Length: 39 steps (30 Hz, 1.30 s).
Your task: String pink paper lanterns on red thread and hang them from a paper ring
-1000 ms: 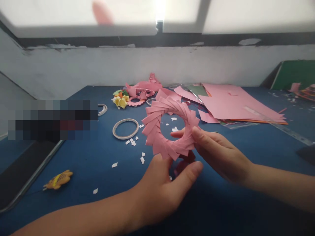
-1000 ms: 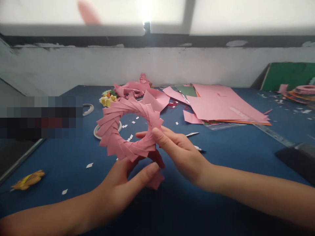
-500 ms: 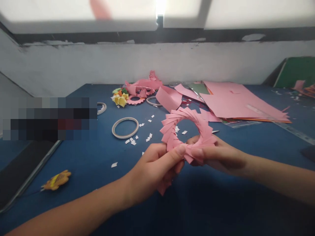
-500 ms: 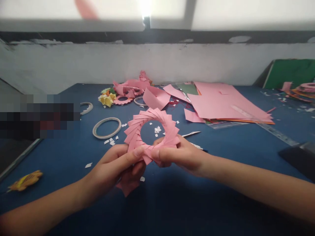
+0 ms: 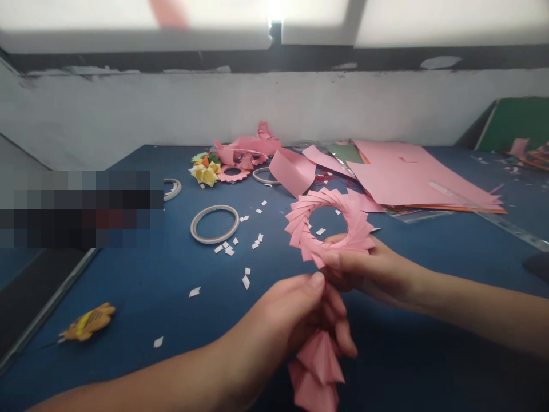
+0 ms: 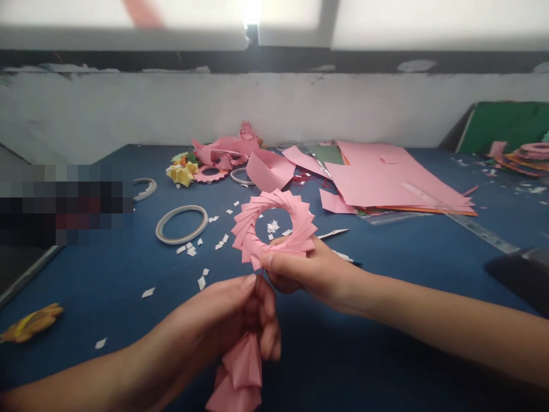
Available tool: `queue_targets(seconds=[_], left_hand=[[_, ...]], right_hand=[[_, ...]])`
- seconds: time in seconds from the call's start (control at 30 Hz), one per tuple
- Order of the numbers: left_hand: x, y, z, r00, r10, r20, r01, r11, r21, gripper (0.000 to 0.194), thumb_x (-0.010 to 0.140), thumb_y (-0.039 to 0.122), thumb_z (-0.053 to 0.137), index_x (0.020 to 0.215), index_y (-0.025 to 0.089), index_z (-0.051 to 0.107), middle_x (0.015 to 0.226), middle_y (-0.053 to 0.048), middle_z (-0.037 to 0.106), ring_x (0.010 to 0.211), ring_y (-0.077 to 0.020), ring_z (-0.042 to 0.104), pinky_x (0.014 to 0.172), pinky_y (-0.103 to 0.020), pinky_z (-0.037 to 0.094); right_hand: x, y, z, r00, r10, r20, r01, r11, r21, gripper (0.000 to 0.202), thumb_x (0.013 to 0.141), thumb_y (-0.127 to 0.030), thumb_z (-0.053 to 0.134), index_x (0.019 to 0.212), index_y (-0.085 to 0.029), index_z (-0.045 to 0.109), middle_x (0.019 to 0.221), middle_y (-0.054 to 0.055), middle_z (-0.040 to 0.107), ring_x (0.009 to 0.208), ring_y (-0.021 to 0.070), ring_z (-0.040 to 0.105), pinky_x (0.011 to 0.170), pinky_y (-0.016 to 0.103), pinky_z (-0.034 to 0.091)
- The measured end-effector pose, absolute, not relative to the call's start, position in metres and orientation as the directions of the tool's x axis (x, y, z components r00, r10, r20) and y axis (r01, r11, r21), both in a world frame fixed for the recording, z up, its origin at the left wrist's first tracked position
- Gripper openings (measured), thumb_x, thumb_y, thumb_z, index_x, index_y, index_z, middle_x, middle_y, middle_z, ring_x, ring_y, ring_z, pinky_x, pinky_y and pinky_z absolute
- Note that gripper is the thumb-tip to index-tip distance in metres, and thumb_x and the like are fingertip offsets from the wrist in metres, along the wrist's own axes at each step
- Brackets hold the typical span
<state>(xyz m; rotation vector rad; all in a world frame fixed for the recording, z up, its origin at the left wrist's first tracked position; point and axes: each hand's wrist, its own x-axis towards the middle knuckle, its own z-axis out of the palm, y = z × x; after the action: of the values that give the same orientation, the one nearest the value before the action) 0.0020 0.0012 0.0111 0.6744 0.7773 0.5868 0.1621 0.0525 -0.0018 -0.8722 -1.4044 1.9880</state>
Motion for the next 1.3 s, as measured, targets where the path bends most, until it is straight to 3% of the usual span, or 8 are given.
queue_targets(seconds=[0.1,0.2,0.37,0.5,0.7,0.87,1.03,1.3], left_hand=[[0.002,0.004,0.007,0.510,0.740,-0.439,-0.147,0.578,0.803,0.025,0.078,0.037,0.055,0.080,0.012,0.057,0.075,-0.008,0.063,0.068,-0.0143,0.057,0.065,-0.026,0.044],[-0.001,0.010,0.005,0.406,0.822,-0.399,-0.099,0.473,0.875,0.011,0.076,0.021,0.052,0.083,0.013,0.056,0.078,-0.004,0.060,0.072,-0.0138,0.055,0.070,-0.027,0.042],[-0.007,0.020,0.001,0.333,0.893,-0.302,-0.036,0.332,0.943,0.024,0.085,0.036,0.051,0.073,0.015,0.052,0.064,0.002,0.050,0.062,-0.0118,0.046,0.060,-0.025,0.038],[-0.008,0.025,0.001,0.337,0.911,-0.237,0.023,0.244,0.970,0.033,0.087,0.038,0.050,0.064,0.015,0.049,0.056,0.004,0.043,0.056,-0.0097,0.039,0.054,-0.023,0.032],[-0.009,0.021,-0.002,0.295,0.932,-0.210,0.104,0.187,0.977,0.024,0.086,0.037,0.055,0.077,0.015,0.060,0.067,0.001,0.056,0.064,-0.0119,0.049,0.059,-0.023,0.038],[-0.007,0.017,-0.001,0.254,0.935,-0.246,0.178,0.205,0.962,0.023,0.084,0.035,0.055,0.072,0.016,0.060,0.068,0.000,0.061,0.061,-0.0132,0.054,0.056,-0.023,0.040],[-0.006,0.021,0.002,0.334,0.868,-0.368,0.177,0.326,0.929,0.022,0.079,0.035,0.058,0.075,0.014,0.061,0.076,-0.006,0.065,0.075,-0.0192,0.059,0.068,-0.029,0.044],[-0.006,0.025,0.003,0.439,0.821,-0.365,0.166,0.326,0.931,0.024,0.080,0.033,0.056,0.082,0.010,0.063,0.087,-0.012,0.067,0.083,-0.0234,0.060,0.080,-0.036,0.044]], right_hand=[[0.164,0.053,-0.006,-0.639,0.734,-0.229,-0.047,-0.334,-0.941,0.036,0.074,-0.043,0.066,0.063,-0.015,0.047,0.056,-0.004,0.039,0.050,0.0079,0.037,0.047,0.022,0.029],[0.164,0.054,-0.013,-0.643,0.727,-0.240,-0.046,-0.350,-0.936,0.034,0.074,-0.043,0.067,0.067,-0.014,0.049,0.059,-0.002,0.045,0.050,0.0073,0.038,0.047,0.022,0.028],[0.161,0.059,-0.024,-0.733,0.648,-0.209,-0.072,-0.378,-0.923,0.040,0.076,-0.046,0.068,0.064,-0.014,0.046,0.053,-0.006,0.036,0.046,0.0037,0.026,0.043,0.021,0.019],[0.163,0.064,-0.026,-0.782,0.594,-0.189,-0.087,-0.403,-0.911,0.041,0.082,-0.050,0.059,0.066,-0.014,0.047,0.056,-0.005,0.039,0.047,0.0050,0.032,0.044,0.022,0.020],[0.166,0.069,-0.032,-0.778,0.607,-0.162,-0.119,-0.396,-0.911,0.038,0.087,-0.048,0.055,0.072,-0.015,0.046,0.056,-0.006,0.039,0.047,0.0048,0.031,0.043,0.021,0.019],[0.166,0.070,-0.032,-0.780,0.611,-0.139,-0.114,-0.356,-0.928,0.036,0.086,-0.047,0.058,0.075,-0.013,0.051,0.055,-0.005,0.041,0.046,0.0047,0.032,0.042,0.020,0.020],[0.166,0.069,-0.030,-0.759,0.635,-0.144,-0.079,-0.309,-0.948,0.033,0.085,-0.043,0.060,0.077,-0.012,0.053,0.057,-0.004,0.045,0.048,0.0046,0.035,0.042,0.019,0.023],[0.168,0.069,-0.027,-0.742,0.645,-0.183,-0.010,-0.283,-0.959,0.034,0.079,-0.043,0.067,0.075,-0.013,0.050,0.059,-0.004,0.045,0.050,0.0050,0.037,0.045,0.019,0.027]])
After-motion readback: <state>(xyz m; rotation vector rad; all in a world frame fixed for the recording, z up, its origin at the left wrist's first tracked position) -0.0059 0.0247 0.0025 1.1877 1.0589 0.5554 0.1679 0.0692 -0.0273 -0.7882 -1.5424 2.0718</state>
